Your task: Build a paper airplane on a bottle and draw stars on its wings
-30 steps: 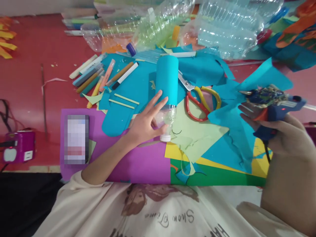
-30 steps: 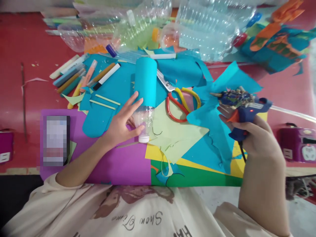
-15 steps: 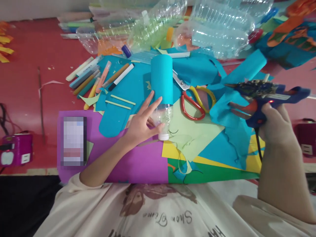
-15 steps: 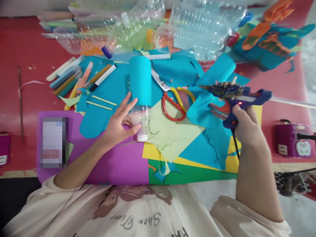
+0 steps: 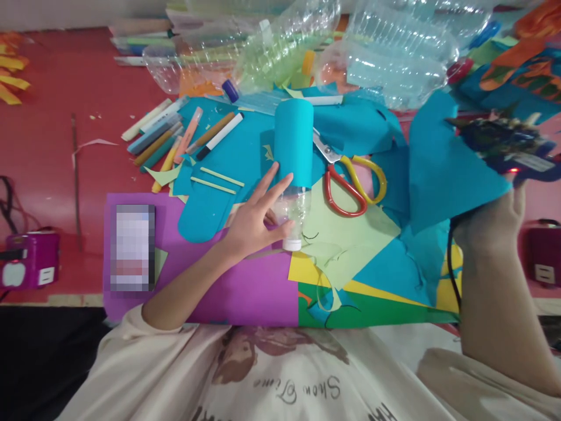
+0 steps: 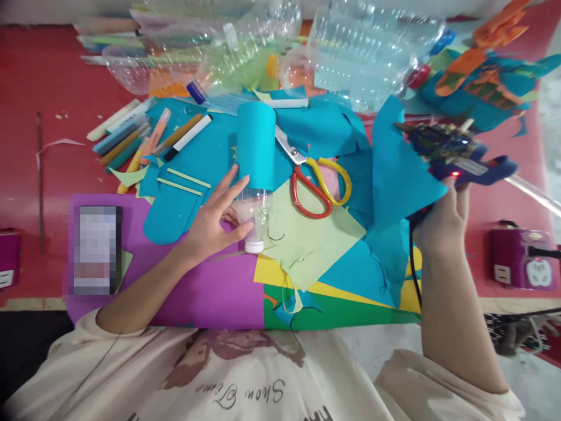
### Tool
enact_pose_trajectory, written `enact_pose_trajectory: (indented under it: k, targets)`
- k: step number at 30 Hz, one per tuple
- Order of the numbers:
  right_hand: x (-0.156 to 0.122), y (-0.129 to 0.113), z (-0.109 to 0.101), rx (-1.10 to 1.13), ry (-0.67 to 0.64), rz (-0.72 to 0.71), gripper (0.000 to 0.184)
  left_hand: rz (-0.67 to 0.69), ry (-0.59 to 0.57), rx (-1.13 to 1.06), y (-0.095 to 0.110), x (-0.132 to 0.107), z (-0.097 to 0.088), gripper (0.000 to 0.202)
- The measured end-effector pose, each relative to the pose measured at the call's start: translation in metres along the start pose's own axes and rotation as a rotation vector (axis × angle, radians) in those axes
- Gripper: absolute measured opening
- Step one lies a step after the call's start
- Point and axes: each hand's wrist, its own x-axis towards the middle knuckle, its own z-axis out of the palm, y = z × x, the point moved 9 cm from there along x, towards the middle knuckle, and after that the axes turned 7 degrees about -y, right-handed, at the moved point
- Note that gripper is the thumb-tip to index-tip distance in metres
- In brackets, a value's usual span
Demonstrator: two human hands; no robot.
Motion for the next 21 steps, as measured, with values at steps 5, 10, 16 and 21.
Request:
enact_pose_trajectory:
  k: [5, 10, 16, 21]
  targets:
    - [-0.035, -0.005, 0.008, 0.113, -0.13, 0.084, 0.026, 0.007, 0.015, 0.069, 0.0, -0.002, -0.002, 0.065]
    - [-0.058, 0.028, 0.03, 0.155, -0.265, 0.3, 0.026, 0.004, 0.008, 0.09, 0.0, -0.004, -0.002, 0.064]
    - [-0.057, 0.024, 0.032, 0.167, -0.251, 0.27, 0.023, -0.001, -0.001, 0.057, -0.002, -0.004, 0.001, 0.063]
    - [-0.081, 0.019, 0.049, 0.311, -0.281, 0.392, 0.013, -0.084, 0.075, -0.05, -0.013, -0.004, -0.005, 0.06]
